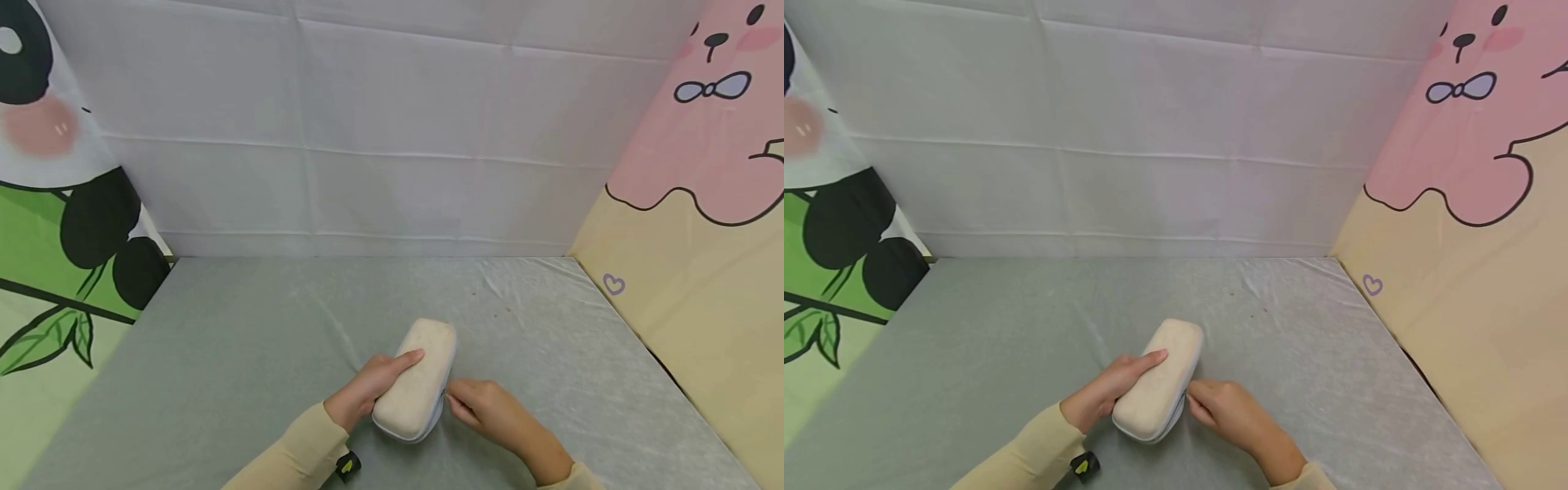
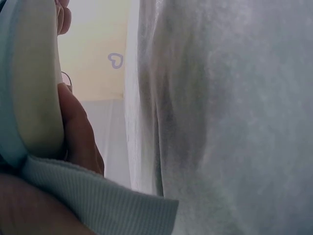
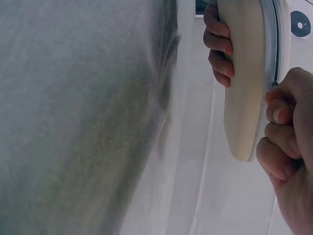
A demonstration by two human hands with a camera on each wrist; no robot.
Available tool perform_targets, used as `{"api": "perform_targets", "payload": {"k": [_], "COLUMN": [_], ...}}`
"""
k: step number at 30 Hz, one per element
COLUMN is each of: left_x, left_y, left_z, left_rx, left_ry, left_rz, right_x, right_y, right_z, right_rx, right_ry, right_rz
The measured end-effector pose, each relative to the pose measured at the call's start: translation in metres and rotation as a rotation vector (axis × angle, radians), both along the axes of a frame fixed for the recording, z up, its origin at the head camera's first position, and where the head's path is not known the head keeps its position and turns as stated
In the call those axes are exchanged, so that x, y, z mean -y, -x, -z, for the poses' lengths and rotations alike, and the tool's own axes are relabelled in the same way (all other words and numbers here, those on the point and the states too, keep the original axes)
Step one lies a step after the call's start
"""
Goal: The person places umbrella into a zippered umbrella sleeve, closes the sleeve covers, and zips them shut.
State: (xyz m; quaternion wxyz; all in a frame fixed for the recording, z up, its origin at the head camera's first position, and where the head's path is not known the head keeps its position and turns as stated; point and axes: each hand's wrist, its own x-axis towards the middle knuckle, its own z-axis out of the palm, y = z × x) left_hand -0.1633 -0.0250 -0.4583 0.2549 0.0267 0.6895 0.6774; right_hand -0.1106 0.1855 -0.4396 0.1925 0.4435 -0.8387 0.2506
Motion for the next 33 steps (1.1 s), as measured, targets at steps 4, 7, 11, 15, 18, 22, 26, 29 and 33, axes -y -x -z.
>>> {"api": "perform_targets", "payload": {"k": [4,7,11,15,18,22,26,29,33], "left_x": [0.0004,0.0007,0.0004,-0.0003,-0.0008,-0.0008,-0.0006,-0.0008,-0.0012], "left_y": [0.0005,0.0009,0.0012,0.0006,0.0001,-0.0007,-0.0015,-0.0016,-0.0007], "left_z": [0.0000,-0.0007,-0.0013,-0.0011,-0.0010,-0.0010,-0.0014,-0.0020,-0.0031], "left_rx": [0.003,0.003,0.005,0.002,0.000,0.009,0.017,0.012,-0.004], "left_ry": [-0.003,-0.001,0.000,0.001,0.004,0.001,-0.011,-0.005,0.005], "left_rz": [0.004,0.000,-0.010,-0.018,-0.021,-0.015,-0.008,-0.026,-0.060], "right_x": [0.0005,0.0011,0.0013,0.0011,0.0007,0.0002,0.0005,0.0010,0.0018], "right_y": [-0.0005,-0.0006,0.0001,0.0005,0.0005,0.0002,-0.0005,-0.0010,0.0005], "right_z": [0.0008,0.0011,0.0008,0.0009,0.0013,0.0014,0.0012,0.0020,0.0026], "right_rx": [0.014,0.016,0.002,0.000,0.001,-0.007,-0.003,0.009,-0.018], "right_ry": [-0.011,-0.013,-0.006,-0.009,-0.010,-0.006,-0.012,-0.021,-0.004], "right_rz": [0.001,-0.004,-0.011,-0.013,-0.020,-0.038,-0.052,-0.062,-0.092]}}
